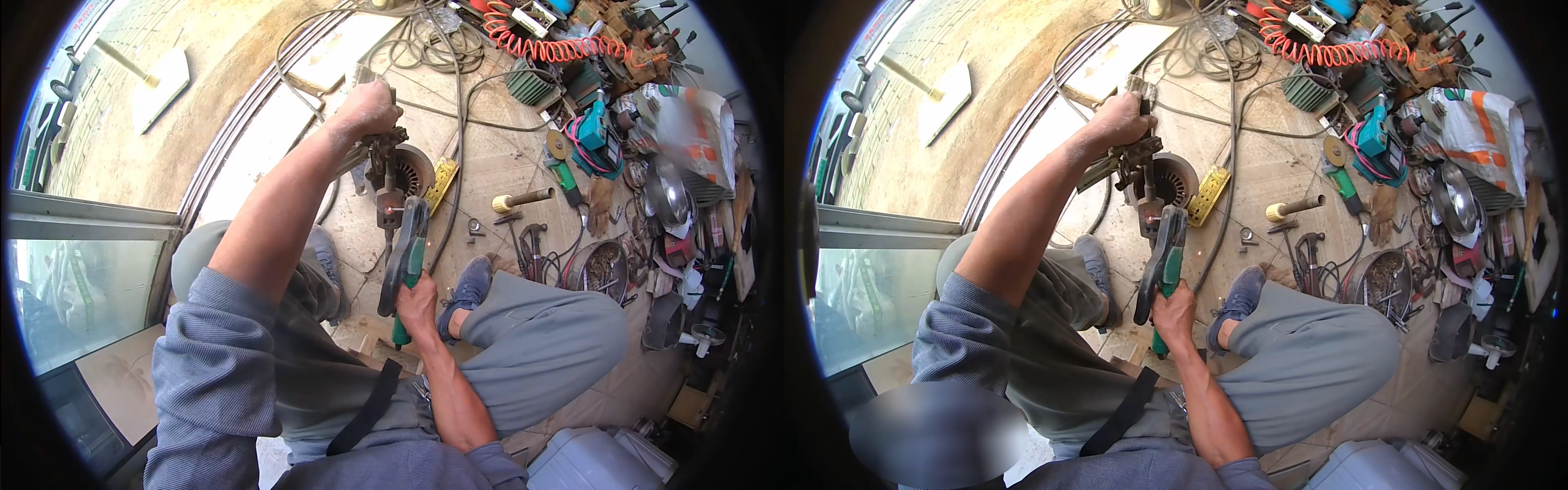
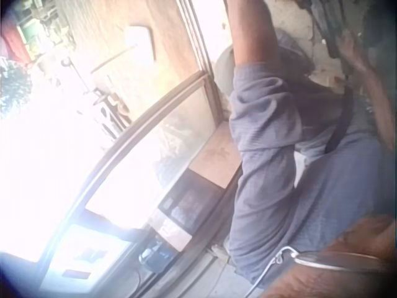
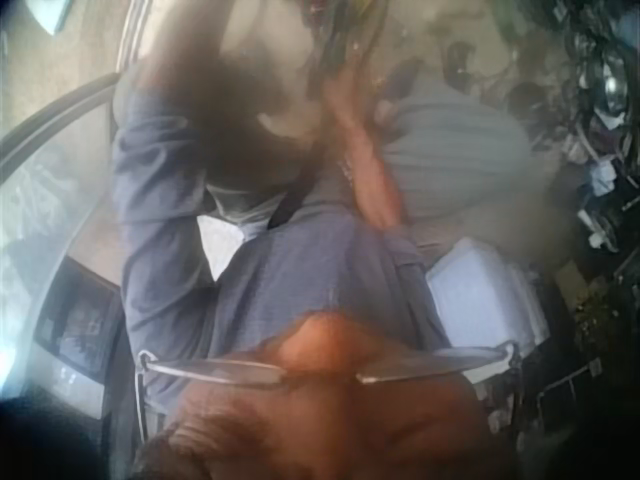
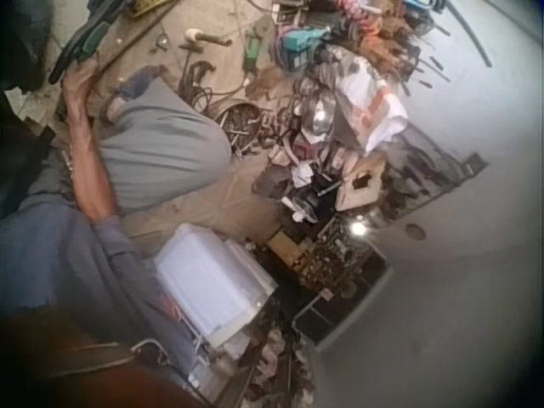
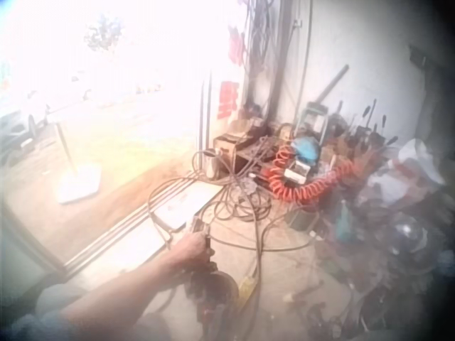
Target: The person sits on the floor and welds a metal rod clamped in a vise using a handheld welding torch. They repeatedly position the torch, create an arc, and weld along the rod, then inspect the weld and hammer the area.
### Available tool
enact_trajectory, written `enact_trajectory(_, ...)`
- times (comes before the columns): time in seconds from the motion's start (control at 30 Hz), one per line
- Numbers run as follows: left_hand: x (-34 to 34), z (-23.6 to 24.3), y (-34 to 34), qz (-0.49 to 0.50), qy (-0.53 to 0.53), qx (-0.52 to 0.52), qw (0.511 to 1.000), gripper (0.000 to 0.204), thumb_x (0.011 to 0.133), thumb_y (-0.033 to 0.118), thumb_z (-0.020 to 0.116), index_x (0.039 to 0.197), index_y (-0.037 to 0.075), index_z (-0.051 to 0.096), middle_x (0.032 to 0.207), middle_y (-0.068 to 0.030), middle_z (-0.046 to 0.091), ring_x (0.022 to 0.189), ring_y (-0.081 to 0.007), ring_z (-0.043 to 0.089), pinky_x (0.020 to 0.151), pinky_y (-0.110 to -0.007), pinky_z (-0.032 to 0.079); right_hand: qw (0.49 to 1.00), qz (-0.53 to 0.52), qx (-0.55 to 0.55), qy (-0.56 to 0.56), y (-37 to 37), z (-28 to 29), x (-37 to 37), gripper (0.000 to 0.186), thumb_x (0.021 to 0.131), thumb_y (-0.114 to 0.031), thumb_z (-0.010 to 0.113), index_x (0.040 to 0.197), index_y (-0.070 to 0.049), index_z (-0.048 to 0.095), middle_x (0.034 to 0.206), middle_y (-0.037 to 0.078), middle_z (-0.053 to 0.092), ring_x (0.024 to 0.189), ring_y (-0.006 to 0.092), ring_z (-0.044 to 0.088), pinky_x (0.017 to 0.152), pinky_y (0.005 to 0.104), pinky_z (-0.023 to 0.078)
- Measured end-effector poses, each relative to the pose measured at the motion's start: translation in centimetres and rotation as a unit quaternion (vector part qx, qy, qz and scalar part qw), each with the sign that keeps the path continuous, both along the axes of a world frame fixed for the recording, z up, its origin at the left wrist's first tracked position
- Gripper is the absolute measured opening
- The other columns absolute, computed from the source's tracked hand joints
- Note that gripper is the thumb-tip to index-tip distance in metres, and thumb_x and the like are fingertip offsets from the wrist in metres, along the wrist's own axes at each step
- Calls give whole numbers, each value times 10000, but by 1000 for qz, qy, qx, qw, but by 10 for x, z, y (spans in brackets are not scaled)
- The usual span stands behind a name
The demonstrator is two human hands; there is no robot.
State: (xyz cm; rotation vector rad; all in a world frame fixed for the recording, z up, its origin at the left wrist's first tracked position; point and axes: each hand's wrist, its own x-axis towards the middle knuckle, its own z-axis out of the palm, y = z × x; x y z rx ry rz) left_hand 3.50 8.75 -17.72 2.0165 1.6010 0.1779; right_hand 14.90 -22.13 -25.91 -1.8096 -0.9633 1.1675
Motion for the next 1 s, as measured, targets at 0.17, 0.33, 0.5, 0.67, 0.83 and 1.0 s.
enact_trajectory(0.17, 1, 3, -2, -3, 4, 5, 1000, 403, 846, 301, 716, 975, -78, 671, 944, -282, 694, 953, -395, 681, 843, -458, 529, 1000, 1, -15, 23, -2, -10, 2, 169, 928, -104, 586, 837, 34, 554, 563, 88, 575, 462, 183, 592, 431, 347, 451)
enact_trajectory(0.33, 0, 4, -3, -7, 2, 4, 1000, 398, 847, 294, 712, 980, -80, 670, 944, -277, 696, 949, -390, 684, 840, -458, 531, 996, -1, -81, 45, -1, -8, 4, 188, 917, -185, 623, 858, -6, 621, 638, 61, 623, 592, 137, 629, 516, 326, 481)
enact_trajectory(0.5, -2, 4, 1, 4, 5, -12, 1000, 388, 851, 293, 706, 981, -72, 675, 935, -274, 697, 942, -388, 687, 833, -456, 533, 997, 24, -18, -67, -2, -20, 1, 198, 878, -125, 656, 865, 38, 544, 675, 228, 635, 631, 406, 666, 557, 448, 496)
enact_trajectory(0.67, -3, -2, 5, -11, 26, 4, 1000, 426, 843, 330, 709, 995, -67, 679, 952, -280, 693, 943, -379, 688, 844, -449, 532, 992, 15, -18, -123, -3, -13, 4, 212, 858, -118, 669, 903, 33, 529, 710, 253, 627, 689, 445, 652, 601, 480, 483)
enact_trajectory(0.83, -12, -14, 13, 21, 3, -5, 1000, 413, 842, 320, 702, 1000, -61, 687, 987, -269, 697, 969, -380, 682, 852, -437, 533, 996, -14, -53, 65, -2, -17, 10, 156, 922, -148, 610, 860, -5, 615, 659, 44, 622, 580, 143, 620, 494, 302, 462)
enact_trajectory(1.0, -15, -19, 15, 51, -2, -34, 998, 399, 825, 309, 701, 994, -52, 706, 1027, -266, 696, 997, -380, 679, 879, -434, 530, 995, -28, -71, 71, 7, 2, 6, 151, 917, -155, 625, 857, -16, 633, 672, 32, 620, 593, 115, 598, 514, 304, 468)
